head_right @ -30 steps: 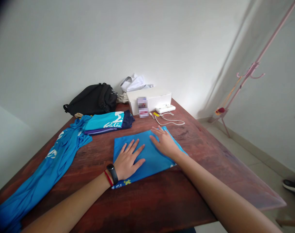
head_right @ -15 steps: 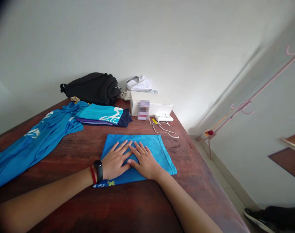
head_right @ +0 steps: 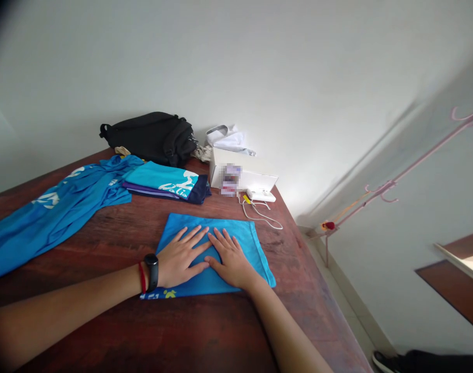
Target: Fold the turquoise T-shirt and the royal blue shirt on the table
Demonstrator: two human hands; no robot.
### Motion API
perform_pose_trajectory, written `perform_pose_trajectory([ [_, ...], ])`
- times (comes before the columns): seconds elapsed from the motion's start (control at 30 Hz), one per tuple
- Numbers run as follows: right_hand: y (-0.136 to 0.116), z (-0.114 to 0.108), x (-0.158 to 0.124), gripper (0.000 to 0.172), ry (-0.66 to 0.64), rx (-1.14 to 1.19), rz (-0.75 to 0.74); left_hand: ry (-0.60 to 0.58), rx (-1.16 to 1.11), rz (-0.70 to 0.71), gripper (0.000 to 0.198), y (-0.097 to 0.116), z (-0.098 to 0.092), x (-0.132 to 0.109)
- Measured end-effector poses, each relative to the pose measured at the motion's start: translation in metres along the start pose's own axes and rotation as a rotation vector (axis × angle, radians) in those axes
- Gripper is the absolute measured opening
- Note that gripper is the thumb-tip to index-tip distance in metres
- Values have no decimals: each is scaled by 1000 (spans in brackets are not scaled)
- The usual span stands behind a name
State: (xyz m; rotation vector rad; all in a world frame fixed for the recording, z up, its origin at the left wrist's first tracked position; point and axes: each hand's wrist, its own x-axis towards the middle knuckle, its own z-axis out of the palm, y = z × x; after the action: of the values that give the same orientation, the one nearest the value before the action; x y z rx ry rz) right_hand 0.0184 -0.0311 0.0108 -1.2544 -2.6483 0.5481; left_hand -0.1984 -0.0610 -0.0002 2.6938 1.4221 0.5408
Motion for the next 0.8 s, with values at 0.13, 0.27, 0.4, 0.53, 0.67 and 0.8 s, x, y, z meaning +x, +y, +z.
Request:
perform_pose_trajectory([
  [0.13,-1,-1,0,67,6,9,-10,3,5,4,60,0,2,0],
  [0.27,-1,-1,0,66,1,19,-5,45,-5,14,59,-2,5,-1],
  [0.4,-1,0,0,67,22,45,-7,37,1,11,59,-2,5,-1],
  [0.53,-5,0,2,57,150,167,-6,14,6,9,60,-2,2,0],
  [0.67,-9,-2,5,42,410,498,16,-4,5,2,67,-3,2,-1],
  [0.8,-7,-2,8,41,519,758,129,33,6,13,74,-2,2,-2],
])
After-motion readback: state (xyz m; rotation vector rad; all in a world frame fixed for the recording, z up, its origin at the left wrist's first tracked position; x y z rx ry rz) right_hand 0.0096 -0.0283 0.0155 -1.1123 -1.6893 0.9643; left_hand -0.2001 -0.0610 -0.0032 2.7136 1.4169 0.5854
